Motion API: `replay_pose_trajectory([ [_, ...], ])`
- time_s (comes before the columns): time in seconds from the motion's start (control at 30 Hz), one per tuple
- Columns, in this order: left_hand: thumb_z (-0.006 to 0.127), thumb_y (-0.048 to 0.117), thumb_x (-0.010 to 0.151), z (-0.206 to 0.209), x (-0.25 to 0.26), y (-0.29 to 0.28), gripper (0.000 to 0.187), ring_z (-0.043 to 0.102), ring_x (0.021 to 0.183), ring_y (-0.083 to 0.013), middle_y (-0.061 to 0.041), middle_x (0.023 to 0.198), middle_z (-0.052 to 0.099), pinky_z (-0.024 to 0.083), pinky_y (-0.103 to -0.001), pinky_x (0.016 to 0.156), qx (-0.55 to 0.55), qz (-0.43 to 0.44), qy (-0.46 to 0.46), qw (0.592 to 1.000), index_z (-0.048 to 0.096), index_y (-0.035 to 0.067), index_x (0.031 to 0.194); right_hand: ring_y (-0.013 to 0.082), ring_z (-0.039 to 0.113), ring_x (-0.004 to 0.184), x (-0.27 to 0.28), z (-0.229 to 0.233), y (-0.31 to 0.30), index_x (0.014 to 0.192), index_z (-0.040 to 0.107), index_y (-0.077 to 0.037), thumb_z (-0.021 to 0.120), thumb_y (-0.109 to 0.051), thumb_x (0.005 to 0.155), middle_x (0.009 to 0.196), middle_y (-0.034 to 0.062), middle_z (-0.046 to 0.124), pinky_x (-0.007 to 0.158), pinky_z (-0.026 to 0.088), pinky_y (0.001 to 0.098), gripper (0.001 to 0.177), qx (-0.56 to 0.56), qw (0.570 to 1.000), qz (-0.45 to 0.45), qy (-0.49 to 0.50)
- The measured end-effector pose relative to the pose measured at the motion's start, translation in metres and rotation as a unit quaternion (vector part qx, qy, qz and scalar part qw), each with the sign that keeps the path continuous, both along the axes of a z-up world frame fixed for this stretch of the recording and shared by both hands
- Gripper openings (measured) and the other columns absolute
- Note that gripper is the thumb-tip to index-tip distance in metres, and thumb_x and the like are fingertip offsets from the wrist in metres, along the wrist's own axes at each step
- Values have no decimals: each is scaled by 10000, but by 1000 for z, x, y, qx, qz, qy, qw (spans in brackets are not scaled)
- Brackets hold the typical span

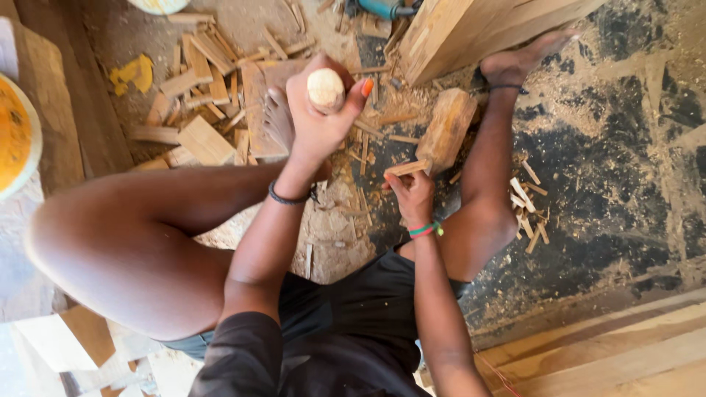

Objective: The person sits on the floor and carves a small cylindrical piece of wood using a chisel and a wooden mallet. They hold the wood in their left hand and strike the chisel with the mallet in their right hand, occasionally adjusting the wood's position.

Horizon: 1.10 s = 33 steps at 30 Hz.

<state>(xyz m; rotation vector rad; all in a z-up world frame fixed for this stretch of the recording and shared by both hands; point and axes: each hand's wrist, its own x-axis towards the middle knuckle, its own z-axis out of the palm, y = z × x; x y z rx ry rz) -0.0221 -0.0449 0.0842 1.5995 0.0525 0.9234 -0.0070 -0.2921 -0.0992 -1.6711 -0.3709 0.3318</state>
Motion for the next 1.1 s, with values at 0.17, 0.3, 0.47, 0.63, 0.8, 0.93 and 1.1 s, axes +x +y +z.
replay_pose_trajectory([
  [0.17, 829, 57, 917, 0, 1, 1, 258, 501, 707, -93, -21, 788, 603, 439, -263, 648, -85, 20, -17, 996, 579, 32, 857, 213, 736, 718, 48, -16, 52, 930, 730, -51, 789, -195, 937, 817, 94, 754, 653, 552, 357, 156, -203, 964, 77, -155],
  [0.3, 821, 62, 914, -5, 7, 20, 235, 523, 700, -83, -2, 798, 590, 454, -251, 639, -140, 59, -6, 988, 590, 31, 884, 329, 695, 732, 87, -46, 107, 819, 733, -64, 843, -251, 850, 826, 127, 723, 665, 541, 432, 219, -222, 934, 103, -259],
  [0.47, 797, 71, 911, -22, 10, 43, 216, 521, 738, -79, -7, 810, 600, 452, -248, 681, -118, 109, 15, 987, 586, 29, 893, 373, 690, 748, 106, -66, 164, 908, 792, -97, 862, -256, 790, 846, 139, 734, 629, 535, 465, 210, -214, 922, 96, -308],
  [0.63, 793, 73, 930, -39, 12, 57, 226, 531, 756, -94, -7, 844, 581, 461, -259, 702, -108, 126, 34, 986, 572, 42, 896, 331, 711, 780, 98, -96, 196, 972, 678, -53, 836, -207, 843, 875, 134, 717, 671, 554, 431, 256, -150, 938, 98, -295],
  [0.8, 788, 69, 940, -50, 14, 61, 217, 558, 801, -111, -19, 881, 599, 480, -272, 748, -133, 107, 29, 985, 573, 44, 914, 308, 706, 717, 90, -124, 200, 940, 617, -37, 833, -187, 864, 807, 131, 687, 652, 555, 416, 274, -130, 968, 80, -200],
  [0.93, 794, 62, 928, -61, 17, 59, 222, 517, 777, -98, -9, 856, 579, 455, -259, 719, -138, 114, 56, 982, 575, 44, 899, 307, 701, 690, 95, -138, 191, 883, 582, -33, 841, -197, 863, 773, 130, 684, 644, 545, 411, 307, -158, 977, 78, -117],
  [1.1, 798, 59, 920, -56, 14, 53, 223, 510, 779, -104, -10, 855, 573, 450, -260, 726, -128, 97, 59, 985, 576, 41, 900, 333, 680, 701, 96, -128, 187, 929, 568, -9, 832, -172, 863, 784, 152, 663, 639, 529, 428, 317, -143, 968, 87, -185],
])
